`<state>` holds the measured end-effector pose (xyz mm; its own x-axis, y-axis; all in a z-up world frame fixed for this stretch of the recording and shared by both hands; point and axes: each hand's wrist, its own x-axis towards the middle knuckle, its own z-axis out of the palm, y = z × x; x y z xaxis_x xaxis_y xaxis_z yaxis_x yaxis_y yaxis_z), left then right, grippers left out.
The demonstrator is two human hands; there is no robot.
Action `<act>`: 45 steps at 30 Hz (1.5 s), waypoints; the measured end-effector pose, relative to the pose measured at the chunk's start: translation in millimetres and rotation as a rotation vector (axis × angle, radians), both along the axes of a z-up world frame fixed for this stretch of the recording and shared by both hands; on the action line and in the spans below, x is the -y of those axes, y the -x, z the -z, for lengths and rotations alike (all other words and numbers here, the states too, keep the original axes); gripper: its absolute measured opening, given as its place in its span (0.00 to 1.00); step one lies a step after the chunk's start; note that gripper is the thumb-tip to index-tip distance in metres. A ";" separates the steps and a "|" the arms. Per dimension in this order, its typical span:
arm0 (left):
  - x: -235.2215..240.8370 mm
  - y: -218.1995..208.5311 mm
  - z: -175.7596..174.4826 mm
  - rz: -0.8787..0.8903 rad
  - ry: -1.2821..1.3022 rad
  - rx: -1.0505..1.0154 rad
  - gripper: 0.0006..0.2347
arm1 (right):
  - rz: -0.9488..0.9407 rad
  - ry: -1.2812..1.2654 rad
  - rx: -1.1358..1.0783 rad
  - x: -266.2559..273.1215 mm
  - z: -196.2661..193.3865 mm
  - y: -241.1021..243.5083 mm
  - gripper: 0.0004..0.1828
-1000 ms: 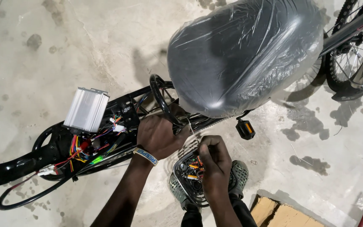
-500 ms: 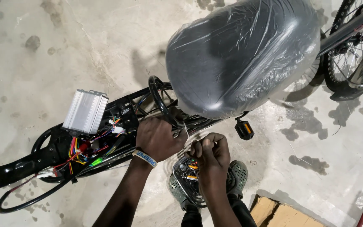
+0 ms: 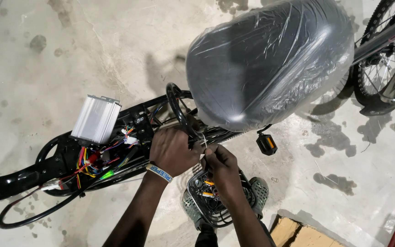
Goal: The person secures the wiring harness on the rear rack of an electric bicycle using zip ties and a screwdriver. They then move to the front of the bike to tighten the front wheel axle nuts with a wrench and adjust the brake cable.
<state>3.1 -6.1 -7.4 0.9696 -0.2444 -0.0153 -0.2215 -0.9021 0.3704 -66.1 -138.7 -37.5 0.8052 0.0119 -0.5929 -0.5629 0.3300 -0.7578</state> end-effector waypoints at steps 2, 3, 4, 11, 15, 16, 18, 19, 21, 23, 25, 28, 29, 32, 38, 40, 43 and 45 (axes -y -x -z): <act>-0.4 -1.3 -0.8 0.000 -0.006 -0.020 0.14 | -0.006 0.012 -0.024 -0.2 -6.0 -0.2 0.10; 0.7 -2.4 -0.7 -0.002 -0.008 -0.040 0.15 | -0.013 0.028 -0.048 1.0 -8.7 -0.9 0.09; 1.3 -2.7 -1.4 -0.002 -0.010 -0.040 0.15 | -0.013 0.026 -0.047 3.6 -9.9 -4.8 0.09; 1.2 1.1 3.7 -0.037 0.025 -0.122 0.16 | 0.034 0.229 0.250 10.1 -31.5 -1.8 0.15; 2.5 -1.7 -1.4 -0.047 0.017 -0.160 0.16 | 0.275 -0.223 0.225 -5.7 -76.0 -11.6 0.14; 3.6 -2.2 -4.3 -0.047 0.017 -0.160 0.16 | 0.275 -0.223 0.225 -3.6 -61.5 -11.8 0.14; 4.5 -1.4 -9.3 -0.052 0.007 -0.195 0.15 | 0.355 -0.596 0.163 -0.6 -31.9 -10.6 0.16; 2.0 -3.4 -8.1 -0.053 0.003 -0.195 0.15 | 0.354 -0.600 0.162 -2.7 -21.5 -10.2 0.16; -1.0 -5.5 -5.5 -0.009 0.012 -0.206 0.14 | 0.374 -0.690 0.101 -5.0 -1.6 -6.7 0.21; -1.4 -1.6 -9.2 -0.015 0.020 -0.235 0.14 | 0.371 -0.590 0.141 -16.3 6.3 -4.7 0.20; 0.6 -3.5 -14.0 -0.023 0.025 -0.251 0.14 | 0.363 -0.495 0.194 -15.9 -2.6 -9.1 0.19; -0.1 -3.4 -18.5 -0.038 0.010 -0.281 0.12 | 0.370 -0.400 0.114 -9.2 -36.8 -16.4 0.19; 0.9 -4.5 -17.6 -0.021 -0.023 -0.289 0.13 | 0.365 -0.364 0.091 -8.8 -45.5 -22.5 0.14; -2.6 -11.3 -11.9 0.014 -0.020 -0.244 0.13 | 0.371 -0.325 0.050 -8.7 -49.8 -33.0 0.09; -5.8 -7.3 -8.6 0.023 0.019 -0.225 0.14 | 0.489 -0.426 -0.032 -10.4 -43.4 -27.6 0.12; -6.3 -17.0 -13.8 0.026 0.015 -0.202 0.14 | 0.530 -0.538 -0.051 -7.2 -43.1 -35.2 0.14; -13.6 -16.2 -17.5 0.022 -0.004 -0.205 0.13 | 0.630 -0.856 -0.125 -2.7 -30.8 -35.0 0.18; -12.1 -10.2 -15.1 0.027 -0.010 -0.217 0.13 | 0.587 -0.857 -0.161 0.9 -28.6 -37.0 0.16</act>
